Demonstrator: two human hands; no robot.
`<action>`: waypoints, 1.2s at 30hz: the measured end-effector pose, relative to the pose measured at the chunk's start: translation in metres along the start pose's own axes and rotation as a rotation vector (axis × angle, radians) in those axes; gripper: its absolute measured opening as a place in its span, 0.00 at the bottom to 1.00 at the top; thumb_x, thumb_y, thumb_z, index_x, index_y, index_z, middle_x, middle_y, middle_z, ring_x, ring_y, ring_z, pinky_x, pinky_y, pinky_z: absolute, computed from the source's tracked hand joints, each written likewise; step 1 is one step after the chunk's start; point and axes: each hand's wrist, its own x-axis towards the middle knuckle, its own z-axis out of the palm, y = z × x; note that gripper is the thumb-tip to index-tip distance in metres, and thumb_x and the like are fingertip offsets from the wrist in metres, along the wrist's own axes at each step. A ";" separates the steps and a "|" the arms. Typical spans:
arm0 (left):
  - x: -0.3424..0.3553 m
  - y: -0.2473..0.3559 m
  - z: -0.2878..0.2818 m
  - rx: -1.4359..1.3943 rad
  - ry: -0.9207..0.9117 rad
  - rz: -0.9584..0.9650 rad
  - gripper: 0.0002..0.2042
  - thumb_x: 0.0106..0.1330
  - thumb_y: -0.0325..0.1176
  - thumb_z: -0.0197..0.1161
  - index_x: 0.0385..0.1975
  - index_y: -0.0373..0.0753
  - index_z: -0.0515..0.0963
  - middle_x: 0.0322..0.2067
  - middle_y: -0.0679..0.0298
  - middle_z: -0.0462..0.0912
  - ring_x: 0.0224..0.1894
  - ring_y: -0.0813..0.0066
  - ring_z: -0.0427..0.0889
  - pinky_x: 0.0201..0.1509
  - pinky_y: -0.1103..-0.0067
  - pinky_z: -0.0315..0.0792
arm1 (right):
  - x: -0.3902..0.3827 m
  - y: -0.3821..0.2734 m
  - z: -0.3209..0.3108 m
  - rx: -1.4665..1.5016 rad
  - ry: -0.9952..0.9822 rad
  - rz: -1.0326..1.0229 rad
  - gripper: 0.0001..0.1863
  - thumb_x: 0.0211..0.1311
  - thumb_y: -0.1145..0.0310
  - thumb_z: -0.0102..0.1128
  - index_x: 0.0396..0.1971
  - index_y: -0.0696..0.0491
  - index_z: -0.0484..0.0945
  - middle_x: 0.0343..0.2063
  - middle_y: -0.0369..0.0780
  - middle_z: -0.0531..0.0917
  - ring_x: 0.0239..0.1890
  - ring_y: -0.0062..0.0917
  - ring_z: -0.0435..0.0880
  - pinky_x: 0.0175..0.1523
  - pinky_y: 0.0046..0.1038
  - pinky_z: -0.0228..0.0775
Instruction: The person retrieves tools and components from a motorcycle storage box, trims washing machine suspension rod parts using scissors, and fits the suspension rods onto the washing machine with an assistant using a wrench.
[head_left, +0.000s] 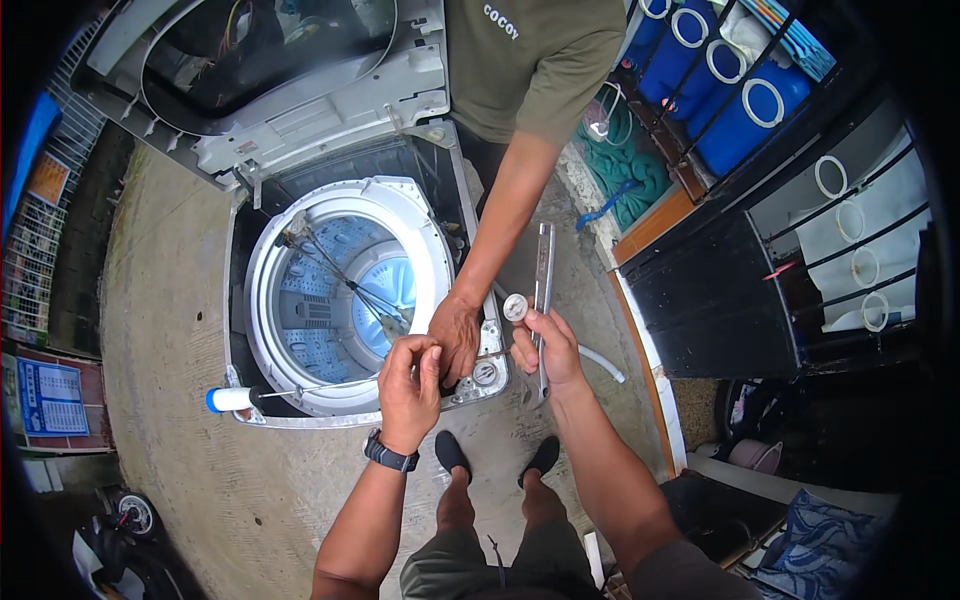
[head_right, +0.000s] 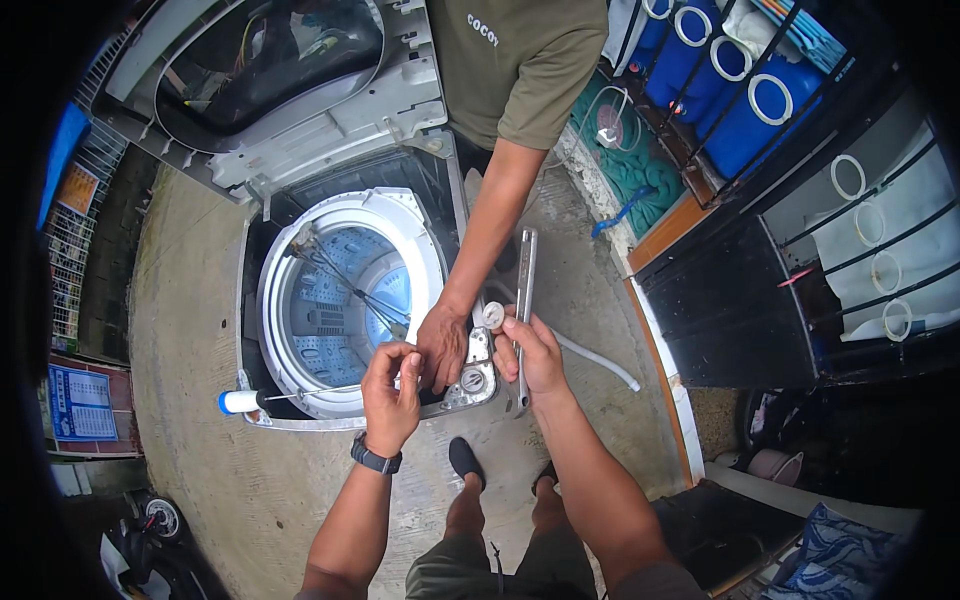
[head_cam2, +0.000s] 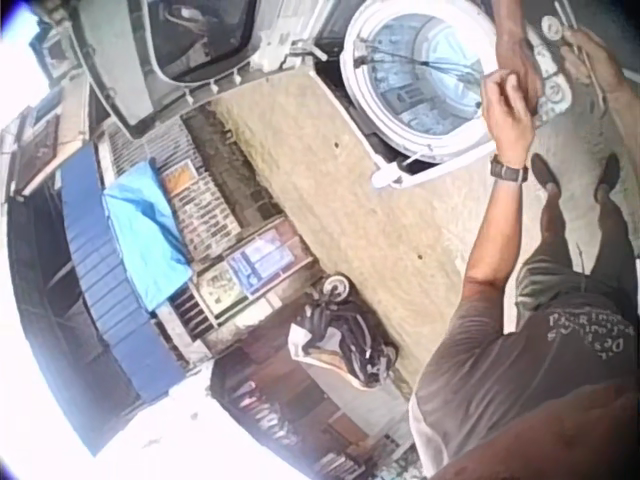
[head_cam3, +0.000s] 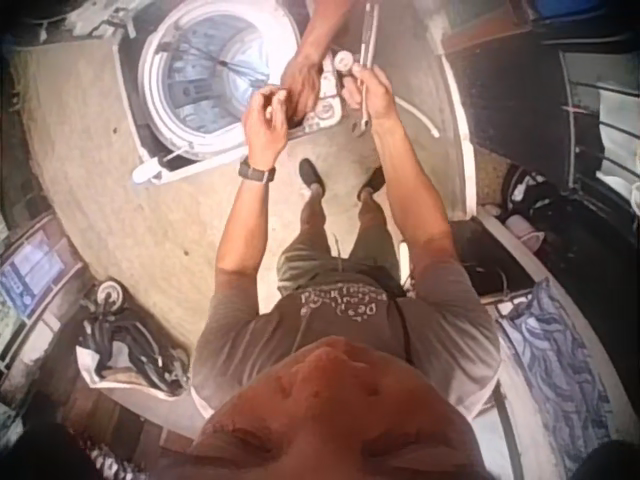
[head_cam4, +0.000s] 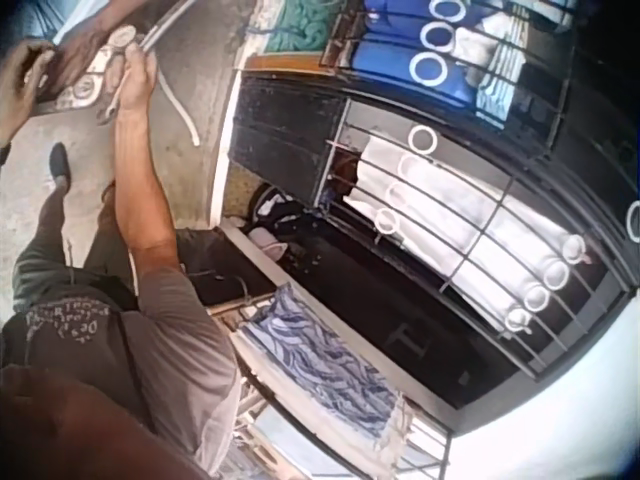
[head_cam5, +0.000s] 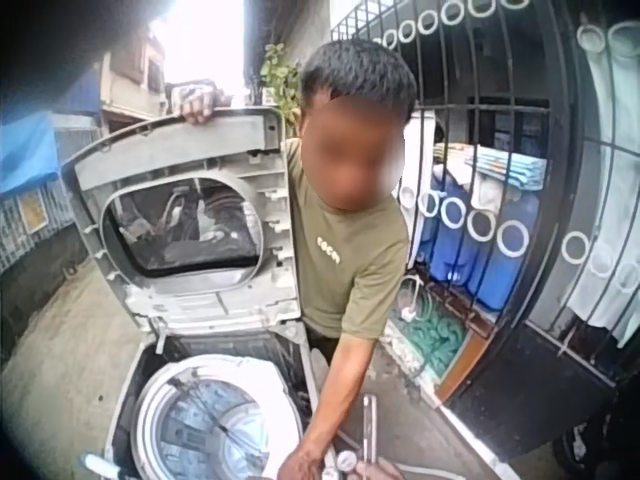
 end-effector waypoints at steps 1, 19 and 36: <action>0.004 0.003 0.000 0.063 -0.065 0.129 0.03 0.73 0.25 0.62 0.40 0.33 0.75 0.36 0.57 0.81 0.36 0.65 0.82 0.43 0.74 0.76 | 0.002 -0.001 -0.004 0.012 -0.017 0.026 0.09 0.74 0.70 0.55 0.47 0.56 0.74 0.31 0.38 0.79 0.15 0.15 0.67 0.17 0.21 0.60; -0.012 -0.007 0.048 0.223 -0.094 0.360 0.06 0.67 0.20 0.63 0.41 0.34 0.79 0.42 0.53 0.82 0.49 0.54 0.84 0.53 0.67 0.76 | 0.028 -0.004 -0.011 -0.177 -0.119 0.086 0.08 0.73 0.71 0.58 0.46 0.56 0.74 0.36 0.39 0.82 0.15 0.12 0.67 0.18 0.18 0.60; -0.012 -0.026 0.065 0.007 -0.082 0.157 0.03 0.73 0.25 0.61 0.41 0.34 0.78 0.43 0.53 0.84 0.47 0.56 0.84 0.52 0.69 0.75 | 0.046 0.006 -0.021 -0.097 -0.141 0.075 0.07 0.73 0.71 0.57 0.46 0.57 0.75 0.26 0.34 0.77 0.14 0.12 0.65 0.18 0.19 0.60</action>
